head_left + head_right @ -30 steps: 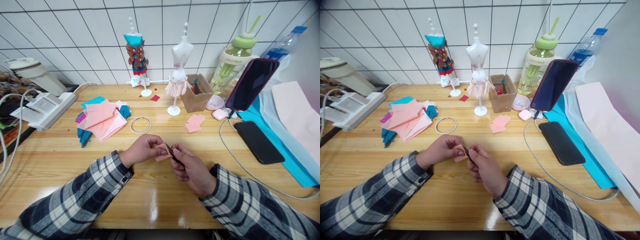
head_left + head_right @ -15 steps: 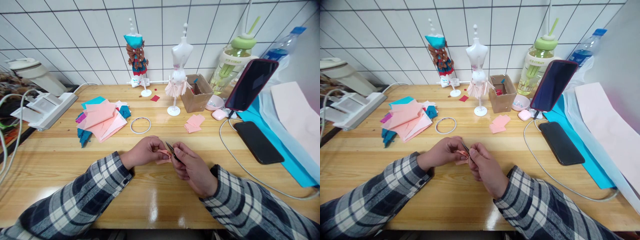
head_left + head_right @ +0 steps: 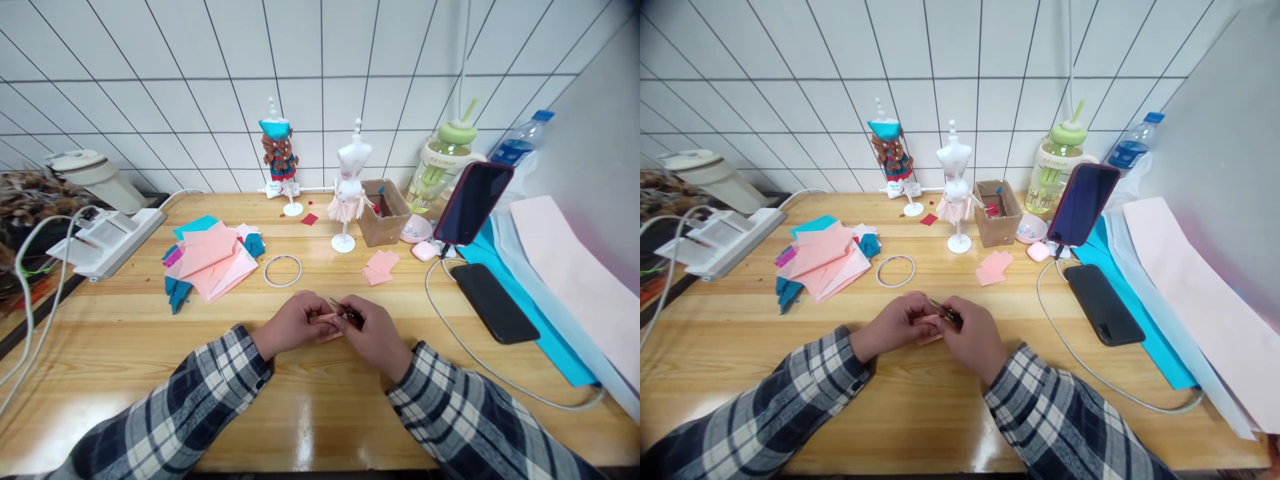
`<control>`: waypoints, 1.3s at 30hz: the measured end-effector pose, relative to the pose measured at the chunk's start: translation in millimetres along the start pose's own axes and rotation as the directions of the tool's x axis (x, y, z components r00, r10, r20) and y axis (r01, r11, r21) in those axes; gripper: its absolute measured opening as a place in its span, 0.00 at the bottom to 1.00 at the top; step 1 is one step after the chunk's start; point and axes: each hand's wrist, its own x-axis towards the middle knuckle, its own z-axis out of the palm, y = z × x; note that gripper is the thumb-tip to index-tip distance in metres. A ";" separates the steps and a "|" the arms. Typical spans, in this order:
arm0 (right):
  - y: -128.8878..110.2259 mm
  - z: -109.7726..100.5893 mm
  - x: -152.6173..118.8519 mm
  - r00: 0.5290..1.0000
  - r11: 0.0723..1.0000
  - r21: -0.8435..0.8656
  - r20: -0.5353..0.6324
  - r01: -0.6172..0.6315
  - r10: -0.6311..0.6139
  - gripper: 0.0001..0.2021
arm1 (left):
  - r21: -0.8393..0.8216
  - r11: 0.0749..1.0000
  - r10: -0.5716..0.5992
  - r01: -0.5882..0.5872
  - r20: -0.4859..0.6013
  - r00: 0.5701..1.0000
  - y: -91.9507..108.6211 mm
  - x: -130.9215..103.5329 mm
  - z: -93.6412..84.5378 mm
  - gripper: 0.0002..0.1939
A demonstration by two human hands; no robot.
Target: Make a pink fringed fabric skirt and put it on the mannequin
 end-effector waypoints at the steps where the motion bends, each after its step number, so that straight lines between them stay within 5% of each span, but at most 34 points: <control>1: 1.1 1.3 0.9 0.999 0.999 -0.013 -0.028 0.035 -0.035 0.04 | 0.046 0.999 0.010 -0.010 -0.006 1.000 0.3 0.1 0.2 0.12; 4: 2.9 2.2 2.4 0.992 0.997 0.010 -0.104 0.072 -0.071 0.04 | 0.109 0.994 0.015 -0.011 -0.036 0.999 -0.1 0.0 -0.2 0.12; 9: 11.3 -9.4 7.8 0.980 0.999 -0.008 -0.196 -0.039 0.037 0.09 | 0.178 0.983 0.062 -0.044 -0.094 0.994 -4.3 -0.8 -2.5 0.11; 14: 38.4 -35.1 30.2 0.899 0.990 -0.050 -0.427 -0.130 0.096 0.14 | 0.221 0.969 0.131 -0.111 -0.077 0.988 -8.0 -1.2 -1.7 0.07; 18: 50.7 -47.9 52.4 0.908 0.965 -0.174 -0.404 -0.195 0.110 0.15 | 0.272 0.940 0.250 -0.208 -0.130 0.959 -9.0 -2.0 -5.1 0.08; 22: 49.6 -57.0 60.1 0.887 0.856 -0.406 -0.447 -0.320 0.119 0.17 | 0.454 0.866 0.353 -0.212 -0.252 0.901 -13.9 -5.5 -28.1 0.06; 26: 50.4 -67.2 53.6 0.853 0.727 -0.494 -0.458 -0.477 0.249 0.19 | 0.625 0.780 0.276 -0.039 -0.286 0.918 -26.1 -13.9 -59.8 0.12; 32: 33.6 -42.6 51.6 0.942 0.645 -0.688 -0.276 -0.332 0.191 0.14 | 0.675 0.731 0.144 0.097 -0.292 0.946 -36.8 -16.4 -73.5 0.10; 36: 11.9 -11.0 51.6 0.982 0.771 -0.611 -0.156 -0.180 0.105 0.15 | 0.673 0.719 0.146 0.171 -0.387 0.910 -34.3 -9.5 -71.7 0.11; 39: 8.7 -7.4 49.5 0.984 0.861 -0.494 -0.170 -0.124 0.045 0.21 | 0.690 0.700 0.192 0.184 -0.430 0.882 -31.1 -10.2 -71.0 0.11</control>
